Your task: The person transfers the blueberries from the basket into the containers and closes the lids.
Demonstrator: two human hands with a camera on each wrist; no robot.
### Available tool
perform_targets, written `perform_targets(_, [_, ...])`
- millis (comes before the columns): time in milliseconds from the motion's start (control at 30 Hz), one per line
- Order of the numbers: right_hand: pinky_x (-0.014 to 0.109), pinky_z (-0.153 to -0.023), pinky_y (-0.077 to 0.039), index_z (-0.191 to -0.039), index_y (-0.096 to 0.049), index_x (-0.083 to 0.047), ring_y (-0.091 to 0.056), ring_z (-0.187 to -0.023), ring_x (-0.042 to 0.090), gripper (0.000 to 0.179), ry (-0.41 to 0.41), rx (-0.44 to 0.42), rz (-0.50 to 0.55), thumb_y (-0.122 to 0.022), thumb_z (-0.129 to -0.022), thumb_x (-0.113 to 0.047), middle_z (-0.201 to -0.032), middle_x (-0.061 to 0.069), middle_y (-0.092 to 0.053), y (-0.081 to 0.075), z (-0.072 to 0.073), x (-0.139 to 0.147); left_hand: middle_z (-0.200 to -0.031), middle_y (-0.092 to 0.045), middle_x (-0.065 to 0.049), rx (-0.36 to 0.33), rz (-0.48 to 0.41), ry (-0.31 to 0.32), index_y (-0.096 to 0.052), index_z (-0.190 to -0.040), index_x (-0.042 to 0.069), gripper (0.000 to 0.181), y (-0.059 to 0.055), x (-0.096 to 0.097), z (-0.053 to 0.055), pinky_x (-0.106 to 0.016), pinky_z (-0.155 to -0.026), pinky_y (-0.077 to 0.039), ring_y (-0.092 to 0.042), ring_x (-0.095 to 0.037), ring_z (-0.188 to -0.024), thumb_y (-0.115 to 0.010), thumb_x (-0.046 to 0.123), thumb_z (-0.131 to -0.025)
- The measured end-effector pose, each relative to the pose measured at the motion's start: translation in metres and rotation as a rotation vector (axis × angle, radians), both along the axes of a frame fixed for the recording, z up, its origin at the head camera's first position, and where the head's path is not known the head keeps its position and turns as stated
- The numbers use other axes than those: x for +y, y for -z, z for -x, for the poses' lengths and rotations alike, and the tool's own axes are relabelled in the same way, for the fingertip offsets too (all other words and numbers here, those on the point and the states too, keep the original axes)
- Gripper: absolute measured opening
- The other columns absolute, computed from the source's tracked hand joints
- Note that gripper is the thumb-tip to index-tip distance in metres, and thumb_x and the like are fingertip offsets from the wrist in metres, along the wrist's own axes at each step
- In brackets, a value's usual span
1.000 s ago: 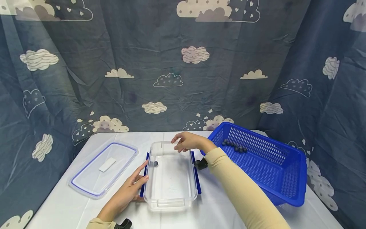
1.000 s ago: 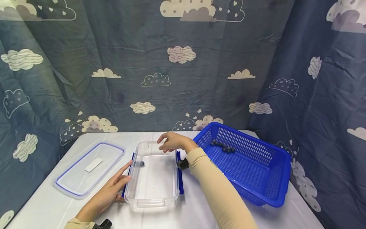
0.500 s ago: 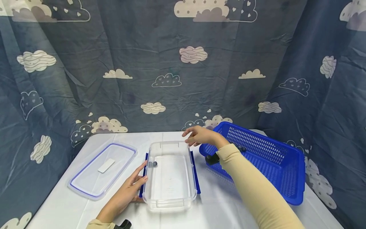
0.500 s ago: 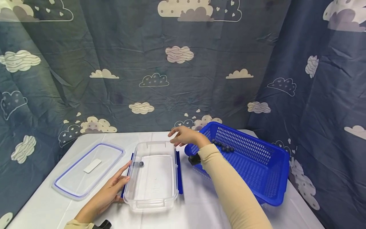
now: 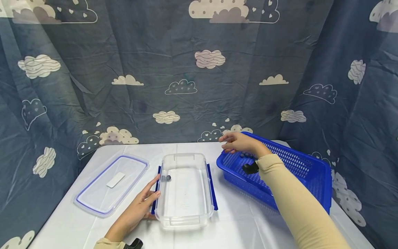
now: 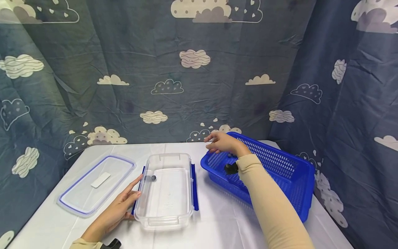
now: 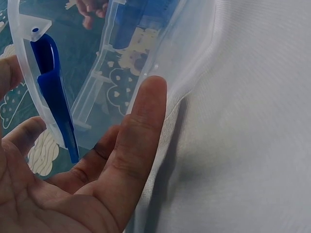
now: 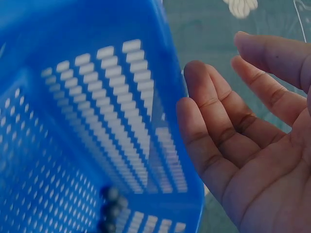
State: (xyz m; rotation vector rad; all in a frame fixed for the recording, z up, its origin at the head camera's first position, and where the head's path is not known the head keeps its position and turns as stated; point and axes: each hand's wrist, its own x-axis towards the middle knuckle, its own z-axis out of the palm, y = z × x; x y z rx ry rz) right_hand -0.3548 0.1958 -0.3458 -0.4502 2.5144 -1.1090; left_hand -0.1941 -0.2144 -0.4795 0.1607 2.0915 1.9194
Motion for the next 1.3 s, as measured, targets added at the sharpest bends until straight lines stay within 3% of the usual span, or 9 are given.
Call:
perform_targets(100, [0.024, -0.084, -0.064, -0.146, -0.058, -0.002, -0.073, -0.118, 0.032, 0.041, 0.030, -0.009, 0.008, -0.065, -0.108, -0.017, -0.134, 0.025, -0.067, 0.001, 0.000, 0.016, -0.145, -0.043, -0.033, -0.001, 0.005, -0.002, -0.022, -0.172, 0.039, 0.069, 0.000, 0.000, 0.000, -0.052, -0.084, -0.070, -0.066, -0.035, -0.115, -0.056, 0.037, -0.112])
perform_targets(300, [0.027, -0.087, -0.064, -0.148, -0.055, 0.001, -0.072, -0.106, 0.020, 0.045, 0.079, -0.029, 0.017, -0.063, -0.109, -0.019, -0.132, 0.026, -0.067, 0.003, 0.000, 0.047, -0.145, -0.043, -0.032, -0.012, 0.010, -0.010, -0.024, -0.171, 0.042, 0.067, -0.001, 0.001, 0.000, -0.052, -0.084, -0.070, -0.065, -0.034, -0.116, -0.057, 0.039, -0.112])
perform_targets(567, [0.024, -0.079, -0.064, -0.149, -0.050, 0.008, -0.068, -0.094, 0.015, 0.048, 0.152, -0.032, 0.008, -0.061, -0.110, -0.018, -0.114, 0.013, -0.071, 0.010, -0.002, 0.086, -0.146, -0.044, -0.032, -0.013, 0.012, -0.017, -0.025, -0.170, 0.043, 0.067, -0.001, 0.000, 0.003, -0.051, -0.082, -0.070, -0.065, -0.034, -0.115, -0.057, 0.039, -0.112])
perform_targets(700, [0.025, -0.076, -0.062, -0.150, -0.047, 0.010, -0.065, -0.087, 0.014, 0.048, 0.186, -0.079, 0.001, -0.058, -0.111, -0.016, -0.104, 0.009, -0.069, 0.017, -0.003, 0.101, -0.146, -0.043, -0.032, -0.012, 0.009, -0.013, -0.024, -0.170, 0.043, 0.067, 0.000, -0.001, 0.003, -0.051, -0.082, -0.070, -0.065, -0.034, -0.115, -0.057, 0.039, -0.112])
perform_targets(833, [0.024, -0.070, -0.058, -0.146, -0.045, 0.013, -0.060, -0.078, 0.012, 0.044, 0.202, -0.130, -0.034, -0.055, -0.112, -0.013, -0.092, 0.003, -0.065, 0.023, -0.005, 0.114, -0.147, -0.042, -0.033, -0.008, 0.005, -0.004, -0.023, -0.171, 0.043, 0.067, 0.000, -0.001, 0.004, -0.052, -0.083, -0.070, -0.066, -0.034, -0.114, -0.055, 0.038, -0.112])
perform_targets(1000, [0.016, -0.058, -0.044, -0.137, -0.042, 0.016, -0.053, -0.066, 0.006, 0.035, 0.204, -0.191, -0.056, -0.051, -0.109, -0.004, -0.076, -0.002, -0.056, 0.032, -0.009, 0.126, -0.147, -0.043, -0.033, -0.001, 0.006, 0.001, -0.022, -0.171, 0.043, 0.067, 0.000, -0.002, 0.004, -0.050, -0.082, -0.070, -0.066, -0.033, -0.112, -0.055, 0.038, -0.113])
perform_targets(1133, [0.020, -0.061, -0.046, -0.141, -0.040, 0.017, -0.055, -0.068, 0.009, 0.039, 0.250, -0.216, -0.127, -0.048, -0.108, 0.000, -0.077, -0.001, -0.056, 0.040, -0.015, 0.133, -0.146, -0.043, -0.032, -0.005, 0.011, -0.001, -0.023, -0.171, 0.043, 0.067, 0.001, -0.002, 0.003, -0.050, -0.081, -0.070, -0.065, -0.033, -0.113, -0.055, 0.038, -0.113])
perform_targets(1300, [0.037, -0.078, -0.060, -0.150, -0.041, 0.015, -0.064, -0.083, 0.020, 0.049, 0.290, -0.205, -0.243, -0.051, -0.105, -0.002, -0.098, 0.014, -0.063, 0.047, -0.018, 0.140, -0.147, -0.043, -0.032, -0.013, 0.015, -0.007, -0.023, -0.171, 0.043, 0.068, 0.002, -0.002, 0.003, -0.050, -0.082, -0.070, -0.064, -0.034, -0.114, -0.056, 0.038, -0.112])
